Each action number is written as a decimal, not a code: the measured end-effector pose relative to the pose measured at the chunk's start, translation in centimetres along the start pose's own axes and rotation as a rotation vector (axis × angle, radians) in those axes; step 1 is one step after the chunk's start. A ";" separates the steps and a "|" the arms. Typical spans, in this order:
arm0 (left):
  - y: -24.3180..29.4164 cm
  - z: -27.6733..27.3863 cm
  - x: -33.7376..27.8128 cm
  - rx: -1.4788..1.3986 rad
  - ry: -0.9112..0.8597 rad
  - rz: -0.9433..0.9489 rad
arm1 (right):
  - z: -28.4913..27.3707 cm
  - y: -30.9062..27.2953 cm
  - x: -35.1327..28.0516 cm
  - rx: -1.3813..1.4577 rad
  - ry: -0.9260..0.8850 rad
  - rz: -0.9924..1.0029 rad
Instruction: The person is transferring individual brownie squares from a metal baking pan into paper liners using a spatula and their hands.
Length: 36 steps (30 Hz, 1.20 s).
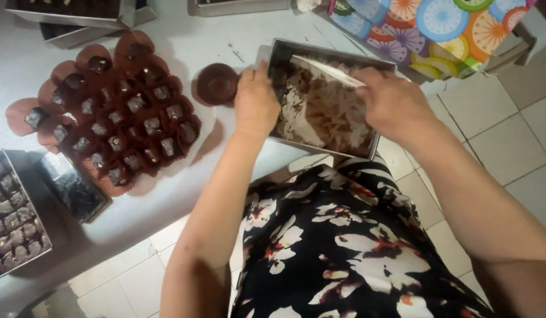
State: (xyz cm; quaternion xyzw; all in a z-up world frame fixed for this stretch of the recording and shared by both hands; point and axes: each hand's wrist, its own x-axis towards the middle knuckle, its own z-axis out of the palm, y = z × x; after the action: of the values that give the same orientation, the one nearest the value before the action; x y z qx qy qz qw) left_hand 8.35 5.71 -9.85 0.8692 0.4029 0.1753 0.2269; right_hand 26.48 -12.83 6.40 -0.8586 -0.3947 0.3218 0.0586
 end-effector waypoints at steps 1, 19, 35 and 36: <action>-0.5 -0.1 -0.4 0.133 0.046 0.118 | 1.8 2.4 1.8 -0.161 0.140 -0.124; 0.7 -0.2 -7.3 -0.258 0.072 -0.093 | 0.1 -8.3 2.3 -0.926 0.181 -0.420; -1.7 0.2 -7.3 -0.537 0.189 -0.144 | 2.5 -8.9 -0.2 -1.258 0.312 -0.721; -1.8 0.3 -7.1 -0.536 0.195 -0.146 | 2.5 -9.2 0.0 -1.260 0.314 -0.727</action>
State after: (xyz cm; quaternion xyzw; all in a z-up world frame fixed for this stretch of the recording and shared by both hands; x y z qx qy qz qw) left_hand 2.96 1.15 -11.91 0.7259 0.4237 0.3414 0.4208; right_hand 19.13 -6.94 7.70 -0.5806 -0.7507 -0.1318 -0.2863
